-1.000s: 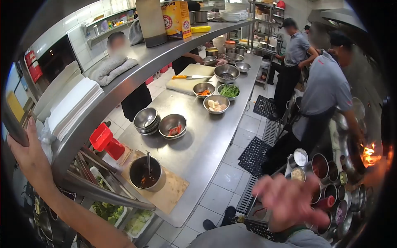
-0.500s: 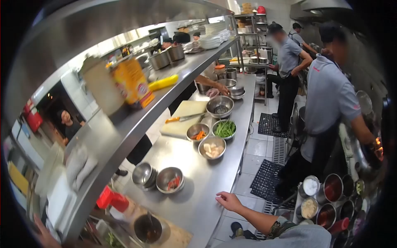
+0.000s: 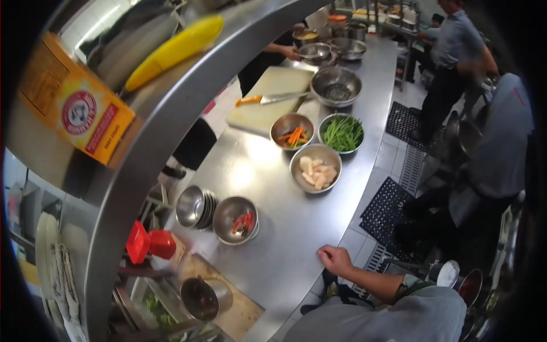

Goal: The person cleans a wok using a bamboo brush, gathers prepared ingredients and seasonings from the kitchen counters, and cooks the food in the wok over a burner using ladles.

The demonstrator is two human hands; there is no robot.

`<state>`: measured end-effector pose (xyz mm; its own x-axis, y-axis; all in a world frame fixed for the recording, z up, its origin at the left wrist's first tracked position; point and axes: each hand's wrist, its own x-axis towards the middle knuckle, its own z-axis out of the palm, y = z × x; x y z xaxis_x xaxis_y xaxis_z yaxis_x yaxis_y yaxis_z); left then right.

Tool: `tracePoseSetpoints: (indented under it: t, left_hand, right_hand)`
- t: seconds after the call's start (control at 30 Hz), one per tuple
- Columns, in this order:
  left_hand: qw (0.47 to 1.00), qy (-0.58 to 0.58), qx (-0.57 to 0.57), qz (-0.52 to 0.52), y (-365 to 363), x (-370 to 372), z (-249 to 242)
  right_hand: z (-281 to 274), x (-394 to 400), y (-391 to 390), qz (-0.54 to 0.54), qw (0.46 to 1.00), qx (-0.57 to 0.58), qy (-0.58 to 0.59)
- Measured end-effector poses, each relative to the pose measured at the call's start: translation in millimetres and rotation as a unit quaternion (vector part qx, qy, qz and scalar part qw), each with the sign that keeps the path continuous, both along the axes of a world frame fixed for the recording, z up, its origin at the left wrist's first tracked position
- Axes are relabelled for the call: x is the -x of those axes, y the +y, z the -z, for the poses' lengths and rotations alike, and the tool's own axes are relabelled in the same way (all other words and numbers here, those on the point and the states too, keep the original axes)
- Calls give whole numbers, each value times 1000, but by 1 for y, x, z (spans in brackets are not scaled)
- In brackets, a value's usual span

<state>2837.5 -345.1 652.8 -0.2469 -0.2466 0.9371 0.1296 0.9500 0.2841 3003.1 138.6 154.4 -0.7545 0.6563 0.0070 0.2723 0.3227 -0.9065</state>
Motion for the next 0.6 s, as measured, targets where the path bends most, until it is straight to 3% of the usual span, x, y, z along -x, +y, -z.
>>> tracePoseSetpoints:
  t: [0.07, 0.23, 0.33, 0.4, 0.47, 0.53, 0.6]
  left_hand:
    - [998, 21, -44, -47, -6, 2, 3]
    - [999, -17, -50, -13, 12, -4, 4]
    - [973, -192, -119, -54, -60, -4, -11]
    - [989, -88, -102, -68, -65, 4, -1]
    - [983, -97, -148, -37, -56, 2, 1]
    - [992, -75, -97, -25, -62, 4, 7]
    - [992, -50, -116, -22, -31, 3, 15]
  right_hand:
    - [-1, 0, 2, -6, 1000, 2, 4]
    - [-5, 0, 5, -32, 999, 2, -11]
    - [-3, 0, 5, -59, 998, -1, -16]
    - [2, 2, 3, -25, 999, 21, -15]
    - [20, 1, 2, -34, 999, 30, 19]
    - [14, 1, 0, -6, 1000, 5, -10]
    - [11, 5, -4, -6, 1000, -2, -4]
